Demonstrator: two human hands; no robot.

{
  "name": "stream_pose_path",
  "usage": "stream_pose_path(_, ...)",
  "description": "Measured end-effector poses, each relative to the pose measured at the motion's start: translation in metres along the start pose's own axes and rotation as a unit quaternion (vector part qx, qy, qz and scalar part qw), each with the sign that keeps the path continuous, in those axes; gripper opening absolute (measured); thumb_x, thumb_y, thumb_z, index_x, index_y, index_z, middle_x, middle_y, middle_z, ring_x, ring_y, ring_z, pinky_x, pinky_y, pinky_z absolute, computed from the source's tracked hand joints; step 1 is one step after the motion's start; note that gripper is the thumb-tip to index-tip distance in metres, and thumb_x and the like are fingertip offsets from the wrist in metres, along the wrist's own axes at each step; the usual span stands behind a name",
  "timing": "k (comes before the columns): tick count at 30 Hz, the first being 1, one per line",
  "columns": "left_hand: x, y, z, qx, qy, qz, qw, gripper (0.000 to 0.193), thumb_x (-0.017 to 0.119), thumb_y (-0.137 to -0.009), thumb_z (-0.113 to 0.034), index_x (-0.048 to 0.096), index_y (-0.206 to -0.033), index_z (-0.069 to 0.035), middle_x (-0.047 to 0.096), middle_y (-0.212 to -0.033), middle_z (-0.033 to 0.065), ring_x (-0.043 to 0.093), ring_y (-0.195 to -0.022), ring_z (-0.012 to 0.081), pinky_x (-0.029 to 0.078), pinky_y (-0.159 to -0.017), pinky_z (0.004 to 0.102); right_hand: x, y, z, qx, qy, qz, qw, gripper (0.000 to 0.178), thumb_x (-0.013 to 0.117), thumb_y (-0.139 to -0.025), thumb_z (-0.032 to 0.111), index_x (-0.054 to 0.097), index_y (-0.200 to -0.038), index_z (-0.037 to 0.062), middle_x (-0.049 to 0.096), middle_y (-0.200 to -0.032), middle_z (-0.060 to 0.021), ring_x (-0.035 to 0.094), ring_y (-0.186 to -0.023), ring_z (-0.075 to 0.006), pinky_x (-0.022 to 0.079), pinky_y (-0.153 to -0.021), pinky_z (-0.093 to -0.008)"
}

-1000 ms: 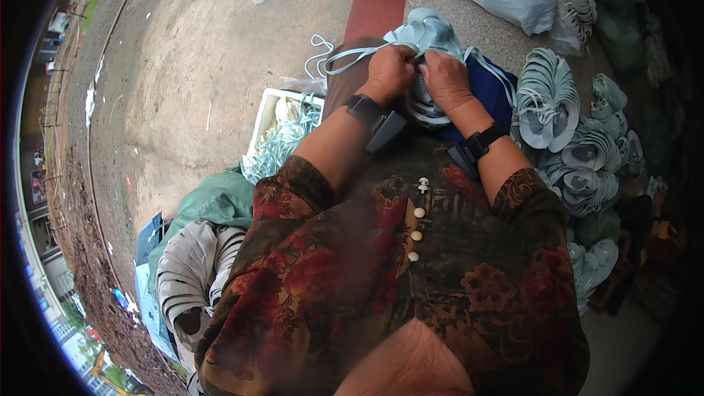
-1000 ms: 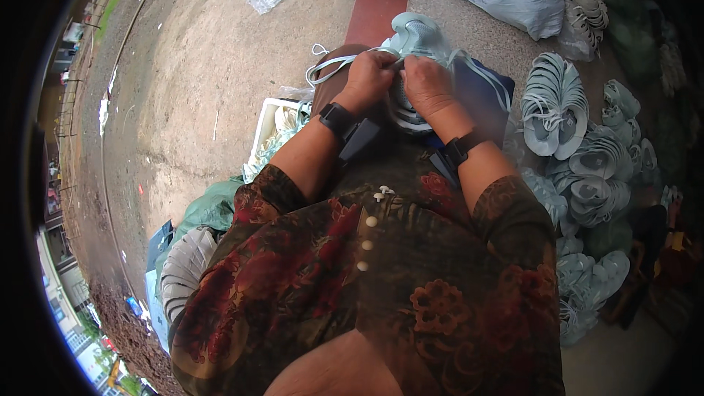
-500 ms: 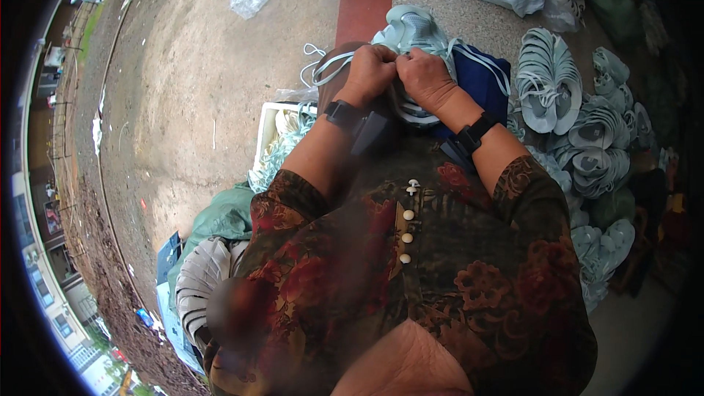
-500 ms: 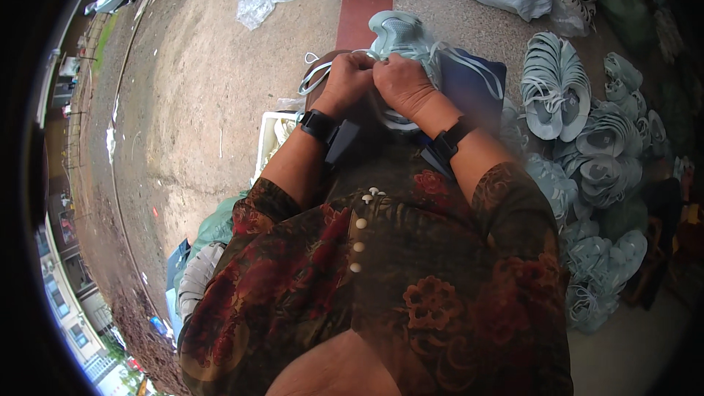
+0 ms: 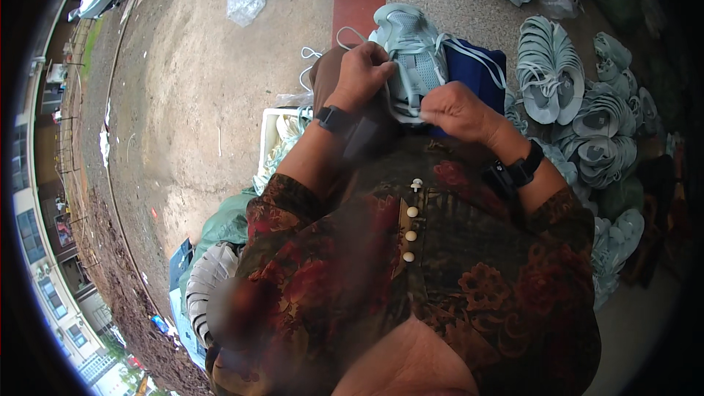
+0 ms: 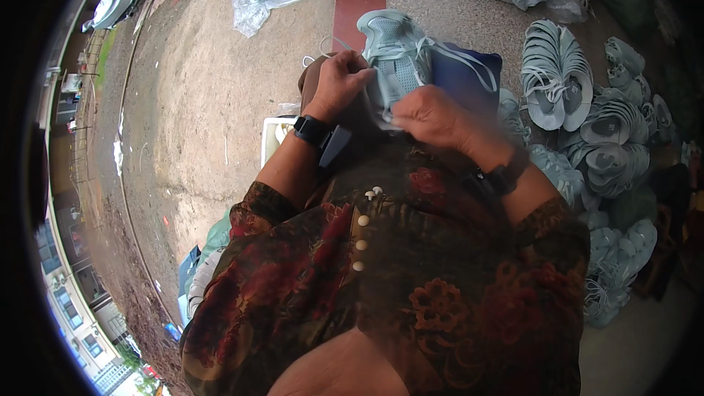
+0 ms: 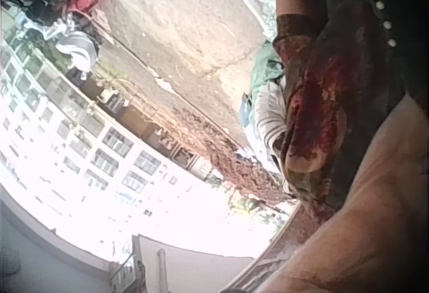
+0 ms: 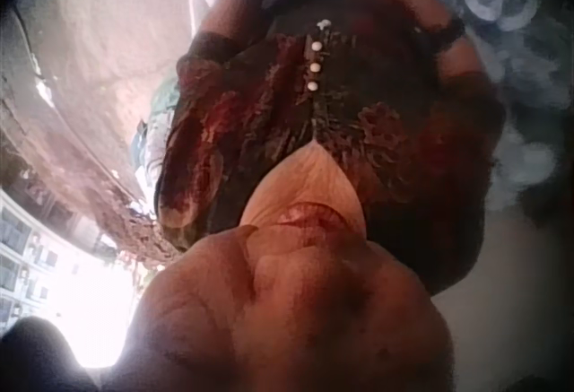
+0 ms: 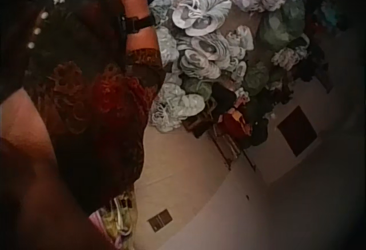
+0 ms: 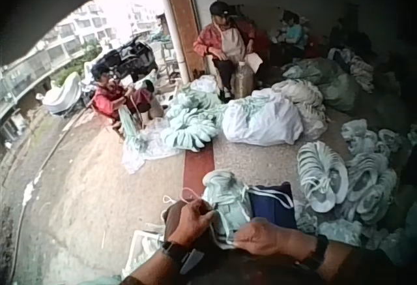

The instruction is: The person sits on the ground and laces a light green sneaker by threading the laces through the eyelets and tying them. They repeat this process on a second sneaker, handling each shoe one at a time.

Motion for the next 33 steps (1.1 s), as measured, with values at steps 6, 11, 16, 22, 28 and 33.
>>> stream_pose_path(6, 0.016, 0.002, -0.054, 0.189, -0.116, -0.035, 0.975, 0.007, 0.069, -0.068, -0.016, 0.067, -0.073, -0.012, 0.058, -0.067, 0.0064, 0.059, -0.069, 0.0266, 0.048, -0.061, 0.0366, -0.019, 0.005, 0.002, -0.012, 0.083, -0.182, 0.98, 0.018, 0.06, -0.078, 0.007, 0.05, -0.065, -0.0009, 0.042, -0.06, -0.0124, 0.044, -0.057, -0.0274, 0.036, -0.053, -0.0346)
stream_pose_path(11, 0.046, -0.009, -0.064, 0.199, -0.249, 0.047, 0.947, 0.011, 0.064, -0.069, -0.022, 0.067, -0.069, -0.012, 0.06, -0.072, 0.0066, 0.059, -0.074, 0.0265, 0.049, -0.066, 0.0375, -0.023, 0.008, 0.006, -0.052, 0.029, -0.214, 0.975, 0.018, 0.059, -0.079, 0.008, 0.05, -0.066, 0.0011, 0.043, -0.061, -0.0129, 0.046, -0.058, -0.0304, 0.036, -0.054, -0.0373)
stream_pose_path(16, 0.056, -0.015, -0.058, 0.147, -0.273, 0.047, 0.949, 0.014, 0.06, -0.071, -0.023, 0.068, -0.07, -0.011, 0.063, -0.075, 0.0089, 0.061, -0.076, 0.0287, 0.05, -0.067, 0.0377, -0.026, 0.013, 0.002, -0.043, 0.041, -0.217, 0.974, 0.017, 0.06, -0.08, 0.008, 0.051, -0.067, 0.0009, 0.043, -0.062, -0.0126, 0.046, -0.059, -0.0299, 0.036, -0.054, -0.0365)
stream_pose_path(22, 0.064, -0.028, -0.067, 0.038, -0.365, 0.136, 0.92, 0.014, 0.06, -0.07, -0.016, 0.068, -0.073, -0.006, 0.066, -0.079, 0.0141, 0.064, -0.079, 0.0293, 0.051, -0.066, 0.037, -0.021, 0.01, -0.014, 0.014, 0.087, -0.201, 0.976, 0.015, 0.061, -0.079, 0.012, 0.054, -0.07, 0.0031, 0.049, -0.065, -0.014, 0.052, -0.064, -0.0332, 0.041, -0.058, -0.0395)
stream_pose_path(28, 0.027, 0.021, -0.065, 0.117, -0.437, 0.219, 0.865, 0.007, 0.06, -0.069, -0.013, 0.064, -0.07, -0.007, 0.064, -0.075, 0.0125, 0.063, -0.076, 0.0291, 0.05, -0.065, 0.0386, -0.017, 0.02, -0.034, 0.053, 0.131, -0.192, 0.971, 0.013, 0.062, -0.077, 0.012, 0.055, -0.07, 0.004, 0.051, -0.069, -0.0141, 0.053, -0.066, -0.0345, 0.041, -0.058, -0.0413)
stream_pose_path(33, -0.004, 0.035, -0.075, 0.208, -0.039, 0.054, 0.976, 0.018, 0.056, -0.074, -0.001, 0.064, -0.09, -0.004, 0.063, -0.082, 0.0123, 0.062, -0.08, 0.0263, 0.048, -0.073, 0.0328, -0.01, 0.011, 0.002, -0.036, 0.144, -0.159, 0.976, 0.011, 0.062, -0.077, 0.01, 0.055, -0.071, 0.0044, 0.051, -0.069, -0.0144, 0.053, -0.064, -0.0342, 0.041, -0.056, -0.0408)
Point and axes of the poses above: each hand's wrist, its own y-axis away from the middle knuckle, its own x-axis out of the palm, z = x × y, the point moved 5 cm from there along -y, towards the middle knuckle
